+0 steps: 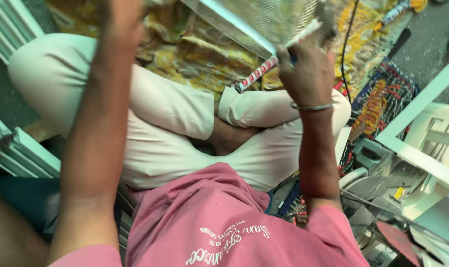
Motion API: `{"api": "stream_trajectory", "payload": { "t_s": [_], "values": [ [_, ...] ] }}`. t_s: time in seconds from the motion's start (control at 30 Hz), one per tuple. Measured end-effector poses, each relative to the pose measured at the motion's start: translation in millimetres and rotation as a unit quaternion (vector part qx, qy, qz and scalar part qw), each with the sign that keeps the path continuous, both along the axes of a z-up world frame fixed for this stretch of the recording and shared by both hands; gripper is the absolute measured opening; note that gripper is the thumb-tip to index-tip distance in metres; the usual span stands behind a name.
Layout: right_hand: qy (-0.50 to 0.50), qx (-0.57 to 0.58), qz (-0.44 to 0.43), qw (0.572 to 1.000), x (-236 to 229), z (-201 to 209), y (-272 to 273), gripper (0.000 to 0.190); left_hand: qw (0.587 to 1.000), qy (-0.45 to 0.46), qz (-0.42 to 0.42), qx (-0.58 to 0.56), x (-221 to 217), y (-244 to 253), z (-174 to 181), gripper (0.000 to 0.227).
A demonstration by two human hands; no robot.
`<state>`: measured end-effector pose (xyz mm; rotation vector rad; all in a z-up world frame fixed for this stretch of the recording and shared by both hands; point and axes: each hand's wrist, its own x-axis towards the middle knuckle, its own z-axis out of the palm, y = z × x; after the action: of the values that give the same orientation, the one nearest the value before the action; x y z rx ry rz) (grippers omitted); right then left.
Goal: The person sits cross-legged on the floor and measures a large piece of mesh using a tape measure. They hold the mesh with one hand and extend the tape measure across it with the other, marking measurements along the edge.
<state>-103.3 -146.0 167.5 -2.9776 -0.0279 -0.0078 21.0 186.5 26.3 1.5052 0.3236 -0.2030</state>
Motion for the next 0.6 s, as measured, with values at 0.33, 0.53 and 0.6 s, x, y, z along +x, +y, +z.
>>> {"api": "stream_trajectory", "payload": {
  "t_s": [0.33,0.53,0.6],
  "values": [
    [0.245,0.088,-0.056,0.964,5,-104,-108,0.038,0.992,0.119,0.029,0.016,-1,-82,-55,0.021],
    [0.291,0.075,-0.133,0.944,12,-108,-127,0.053,0.992,0.117,0.044,0.016,10,-80,-58,0.020],
    [0.316,0.074,-0.186,0.928,3,-107,-132,0.054,0.990,0.134,0.046,0.022,4,-81,-61,0.021]
  ]
}}
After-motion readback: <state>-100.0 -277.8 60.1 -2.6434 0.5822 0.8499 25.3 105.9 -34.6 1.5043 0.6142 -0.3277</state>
